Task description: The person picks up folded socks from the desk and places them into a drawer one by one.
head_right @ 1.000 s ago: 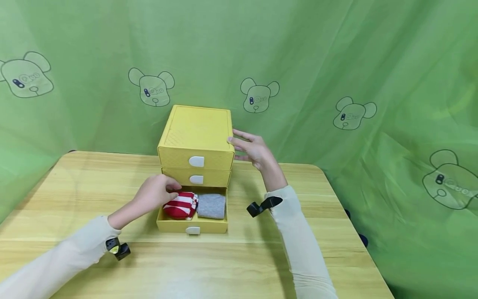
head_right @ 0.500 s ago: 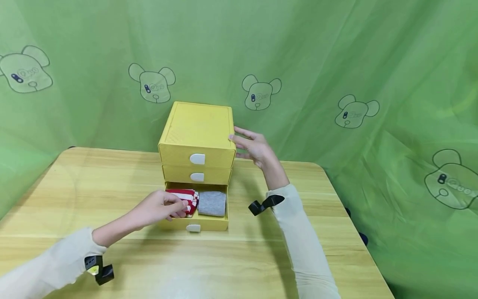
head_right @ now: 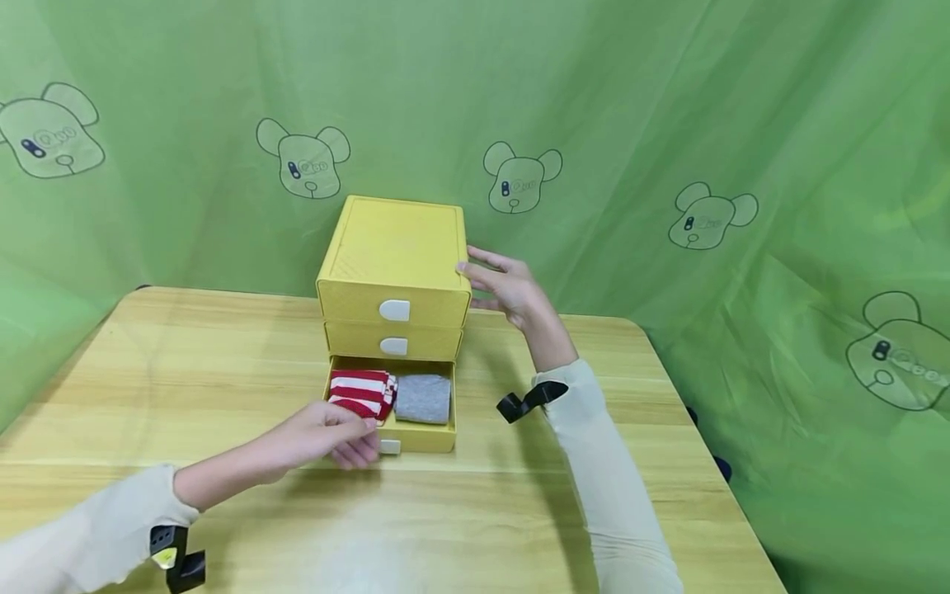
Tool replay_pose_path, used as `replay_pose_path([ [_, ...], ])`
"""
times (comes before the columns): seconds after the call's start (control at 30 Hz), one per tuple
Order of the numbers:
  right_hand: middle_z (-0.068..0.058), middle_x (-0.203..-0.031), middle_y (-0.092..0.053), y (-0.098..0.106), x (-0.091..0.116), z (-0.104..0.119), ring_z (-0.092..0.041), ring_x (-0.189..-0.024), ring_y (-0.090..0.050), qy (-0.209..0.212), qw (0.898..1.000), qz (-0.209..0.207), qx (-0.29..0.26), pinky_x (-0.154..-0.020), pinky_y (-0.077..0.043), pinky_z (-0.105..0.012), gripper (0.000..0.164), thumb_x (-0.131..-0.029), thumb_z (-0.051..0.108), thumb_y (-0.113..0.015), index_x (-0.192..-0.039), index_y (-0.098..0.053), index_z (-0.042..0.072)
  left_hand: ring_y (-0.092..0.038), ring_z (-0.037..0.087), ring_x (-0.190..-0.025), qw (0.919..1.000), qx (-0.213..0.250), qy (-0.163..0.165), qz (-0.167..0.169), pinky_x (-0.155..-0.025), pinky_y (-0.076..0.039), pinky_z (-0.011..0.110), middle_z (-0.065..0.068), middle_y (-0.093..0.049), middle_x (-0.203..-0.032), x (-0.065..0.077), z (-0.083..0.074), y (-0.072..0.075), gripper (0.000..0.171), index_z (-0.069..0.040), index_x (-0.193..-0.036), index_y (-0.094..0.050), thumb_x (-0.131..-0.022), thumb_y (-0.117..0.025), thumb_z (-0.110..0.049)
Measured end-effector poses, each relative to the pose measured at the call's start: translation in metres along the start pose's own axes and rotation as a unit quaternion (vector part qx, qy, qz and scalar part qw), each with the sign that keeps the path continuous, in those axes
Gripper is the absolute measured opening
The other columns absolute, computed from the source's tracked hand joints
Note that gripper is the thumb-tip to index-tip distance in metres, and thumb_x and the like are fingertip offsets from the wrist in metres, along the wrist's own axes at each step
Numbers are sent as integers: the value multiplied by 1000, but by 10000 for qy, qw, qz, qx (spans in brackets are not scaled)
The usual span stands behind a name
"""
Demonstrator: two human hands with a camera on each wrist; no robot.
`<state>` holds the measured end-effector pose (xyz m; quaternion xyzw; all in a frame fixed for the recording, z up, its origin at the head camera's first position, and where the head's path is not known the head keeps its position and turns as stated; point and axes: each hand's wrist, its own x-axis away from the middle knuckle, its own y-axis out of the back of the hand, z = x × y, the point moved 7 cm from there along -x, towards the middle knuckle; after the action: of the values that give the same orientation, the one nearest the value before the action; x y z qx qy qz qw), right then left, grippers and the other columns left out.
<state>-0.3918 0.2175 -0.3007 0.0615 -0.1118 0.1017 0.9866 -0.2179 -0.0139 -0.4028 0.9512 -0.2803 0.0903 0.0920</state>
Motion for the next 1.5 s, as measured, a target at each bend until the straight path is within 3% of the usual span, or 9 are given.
replay_pose_path([
  [0.2,-9,-133,-62,0,-1,1,-13,-103,-66,15,10000,13,6,-106,-53,-49,61,-98,24,-69,-154,-45,20,-76,19,-76,9932,387,1066,279,-73,-64,34,19,-77,-94,4,29,-14,44,11,-110,-68,-104,-55,-31],
  [0.33,-11,-137,-62,1,-2,1,-14,-103,-67,21,10000,-42,-57,-102,-56,-46,60,-97,23,-70,-153,-48,20,-76,17,-76,9884,776,1293,191,-74,-64,34,18,-77,-95,3,46,-18,49,12,-118,-64,-105,-54,-35],
  [0.57,-14,-147,-55,0,-2,1,-14,-106,-66,9,10000,4,-88,-107,-52,-49,61,-98,23,-70,-154,-46,21,-77,20,-89,9792,1633,1203,67,-83,-63,35,19,-77,-104,-4,60,-23,50,12,-123,-58,-106,-53,-34],
  [0.77,-12,-143,-57,-1,-3,0,-13,-106,-66,6,10000,51,-40,-108,-51,-49,61,-99,23,-68,-155,-44,21,-77,21,-93,9729,1989,1176,-34,-87,-62,35,19,-76,-107,-10,64,-24,48,14,-126,-57,-106,-54,-30],
  [0.97,-6,-130,-62,-1,-3,0,-13,-103,-66,21,10000,28,-40,-106,-53,-47,62,-98,24,-69,-155,-45,20,-76,18,-90,9711,2072,1174,-133,-88,-62,34,15,-77,-104,-11,67,-24,47,13,-127,-58,-106,-54,-29],
  [1.5,-12,-143,-57,-1,1,1,-13,-104,-67,47,9999,37,-86,-88,-62,-34,62,-98,23,-70,-154,-45,20,-77,17,-87,9706,2118,1120,-237,-85,-63,32,15,-78,-102,-10,62,-25,47,14,-124,-60,-106,-56,-29],
])
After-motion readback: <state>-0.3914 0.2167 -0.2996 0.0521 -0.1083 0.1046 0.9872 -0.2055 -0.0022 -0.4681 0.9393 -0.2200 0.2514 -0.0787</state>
